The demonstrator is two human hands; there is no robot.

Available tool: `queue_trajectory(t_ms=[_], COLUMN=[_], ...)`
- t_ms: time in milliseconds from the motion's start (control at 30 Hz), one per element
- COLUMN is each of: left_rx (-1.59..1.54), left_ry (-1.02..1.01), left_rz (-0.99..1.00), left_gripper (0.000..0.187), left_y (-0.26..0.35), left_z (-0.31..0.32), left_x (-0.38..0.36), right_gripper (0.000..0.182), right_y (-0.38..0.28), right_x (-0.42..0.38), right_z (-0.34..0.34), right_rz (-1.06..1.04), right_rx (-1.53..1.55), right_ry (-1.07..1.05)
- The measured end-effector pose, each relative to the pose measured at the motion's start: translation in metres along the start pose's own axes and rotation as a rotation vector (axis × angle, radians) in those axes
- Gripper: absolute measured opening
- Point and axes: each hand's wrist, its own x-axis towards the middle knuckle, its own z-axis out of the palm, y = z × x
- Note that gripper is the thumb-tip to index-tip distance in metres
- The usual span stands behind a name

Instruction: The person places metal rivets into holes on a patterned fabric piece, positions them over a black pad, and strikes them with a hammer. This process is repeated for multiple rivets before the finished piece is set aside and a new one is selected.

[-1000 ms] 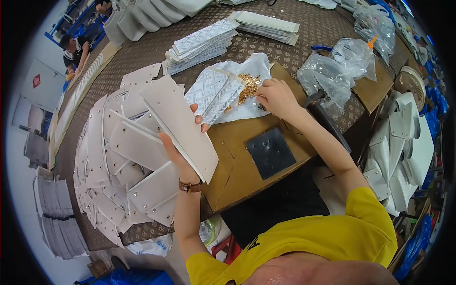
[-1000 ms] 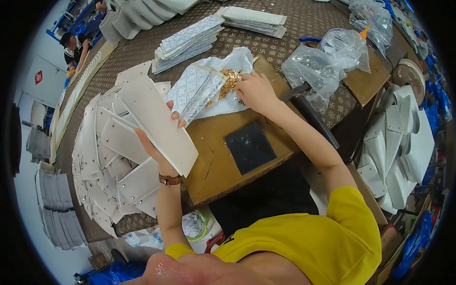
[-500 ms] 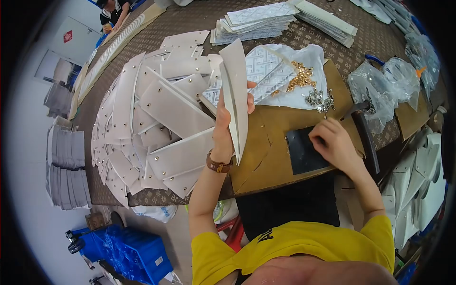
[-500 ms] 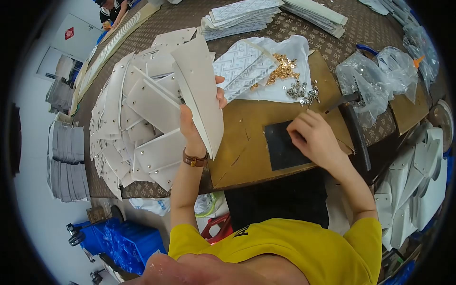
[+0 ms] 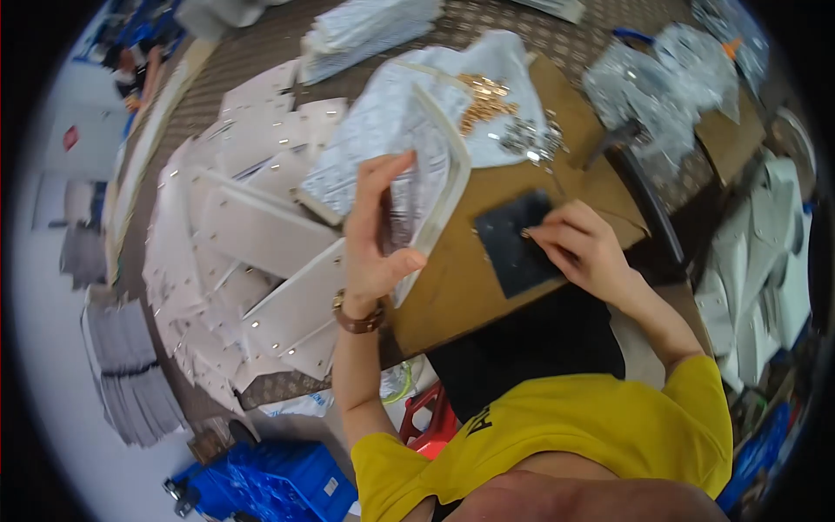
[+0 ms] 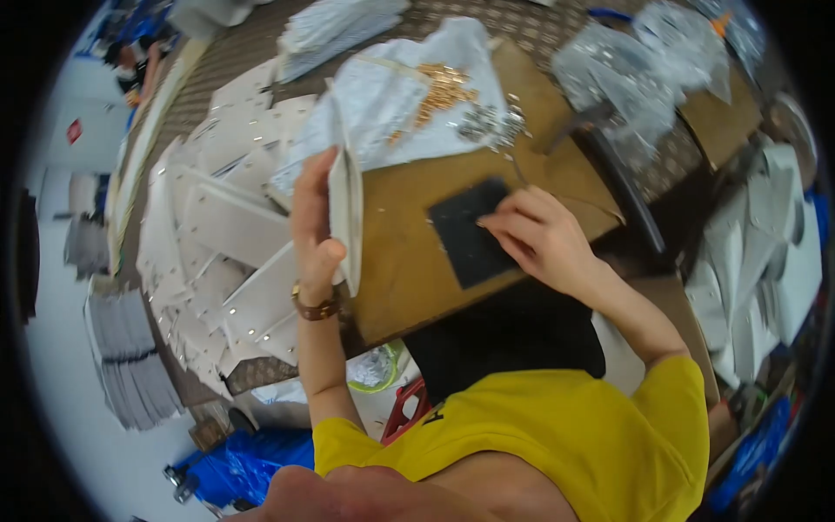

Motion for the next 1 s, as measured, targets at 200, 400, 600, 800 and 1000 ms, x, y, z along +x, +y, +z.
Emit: queue_trajectory(t_ms=[200,400,600,800,1000], left_rx=[0.455,0.653,0.668,0.725,0.741], left_ry=[-0.497,-0.741,-0.760,-0.710,-0.722], left_rz=[0.262,0.084,0.082,0.108,0.124], left_gripper=[0.107,0.089,0.087,0.081,0.082], left_y=[-0.004,0.006,0.007,-0.001,-0.001], left_z=[0.006,0.040,0.037,0.038,0.042], left_x=[0.004,-0.012,-0.011,-0.012,-0.012], right_gripper=[0.013,0.019,0.021,0.021,0.019], right_y=[-0.017,-0.023,-0.018,-0.010,-0.009], right_x=[-0.015,-0.029,-0.028,-0.019,-0.017], right_z=[-0.024,-0.022,-0.008,0.004,0.003], right_rz=[0.401,0.701,0.522,0.467,0.484], right_rx=[0.408,0.711,0.409,0.315,0.259], right_ry=[0.110,0.117,-0.015,0.029,0.016])
